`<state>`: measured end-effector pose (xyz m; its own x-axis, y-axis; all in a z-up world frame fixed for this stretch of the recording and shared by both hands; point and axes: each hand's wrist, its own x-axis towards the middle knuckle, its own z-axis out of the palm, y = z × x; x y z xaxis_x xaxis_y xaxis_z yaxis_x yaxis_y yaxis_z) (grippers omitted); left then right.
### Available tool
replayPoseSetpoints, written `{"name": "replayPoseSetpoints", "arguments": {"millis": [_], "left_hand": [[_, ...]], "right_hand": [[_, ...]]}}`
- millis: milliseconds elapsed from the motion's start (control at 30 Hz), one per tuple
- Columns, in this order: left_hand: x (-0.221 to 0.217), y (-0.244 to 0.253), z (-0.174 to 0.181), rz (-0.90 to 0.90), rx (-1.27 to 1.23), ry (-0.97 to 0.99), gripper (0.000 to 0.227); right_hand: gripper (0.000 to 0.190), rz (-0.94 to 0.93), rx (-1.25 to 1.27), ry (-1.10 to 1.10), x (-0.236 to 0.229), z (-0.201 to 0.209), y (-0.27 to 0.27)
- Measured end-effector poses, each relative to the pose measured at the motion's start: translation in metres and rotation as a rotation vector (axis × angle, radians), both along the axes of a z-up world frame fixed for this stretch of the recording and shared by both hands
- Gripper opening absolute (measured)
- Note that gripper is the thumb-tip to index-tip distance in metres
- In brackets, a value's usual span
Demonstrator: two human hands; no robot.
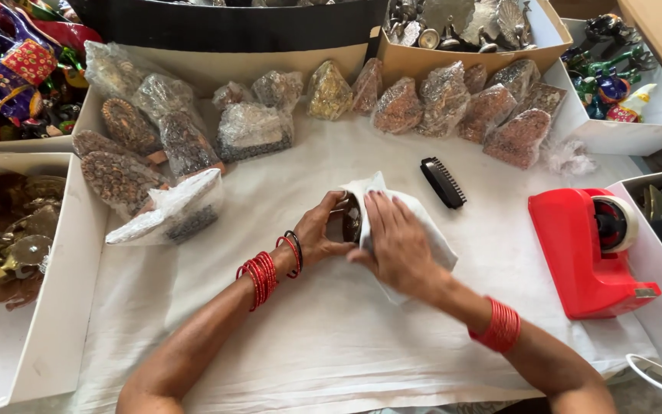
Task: The person uses a small brush to dust a brass figurine, then wipes it with a white cloth. The person rotates the figurine to clean different sides and continues wiping until the end of the clip. The workspace contains boxes of wrapped decorative items and a tape dispenser.
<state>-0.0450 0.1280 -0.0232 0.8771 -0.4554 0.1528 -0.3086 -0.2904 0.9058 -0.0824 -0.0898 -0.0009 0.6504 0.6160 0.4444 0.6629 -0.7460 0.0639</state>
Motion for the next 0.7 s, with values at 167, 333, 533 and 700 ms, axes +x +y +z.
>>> {"name": "replayPoseSetpoints", "arguments": {"millis": [167, 333, 533, 700], "left_hand": [[-0.003, 0.000, 0.009, -0.018, -0.012, -0.063, 0.102], [0.000, 0.001, 0.004, -0.053, -0.088, -0.057, 0.104], [0.004, 0.000, -0.006, -0.059, -0.082, -0.012, 0.103], [0.005, -0.001, -0.005, -0.062, -0.079, -0.053, 0.103]], "right_hand": [[0.108, -0.128, -0.171, 0.503, 0.053, 0.050, 0.010], [0.108, -0.065, -0.057, 0.558, 0.019, 0.019, 0.005], [0.114, 0.061, 0.037, -0.032, -0.032, -0.002, 0.000], [0.115, -0.040, -0.155, 0.056, 0.003, 0.011, -0.001]]}}
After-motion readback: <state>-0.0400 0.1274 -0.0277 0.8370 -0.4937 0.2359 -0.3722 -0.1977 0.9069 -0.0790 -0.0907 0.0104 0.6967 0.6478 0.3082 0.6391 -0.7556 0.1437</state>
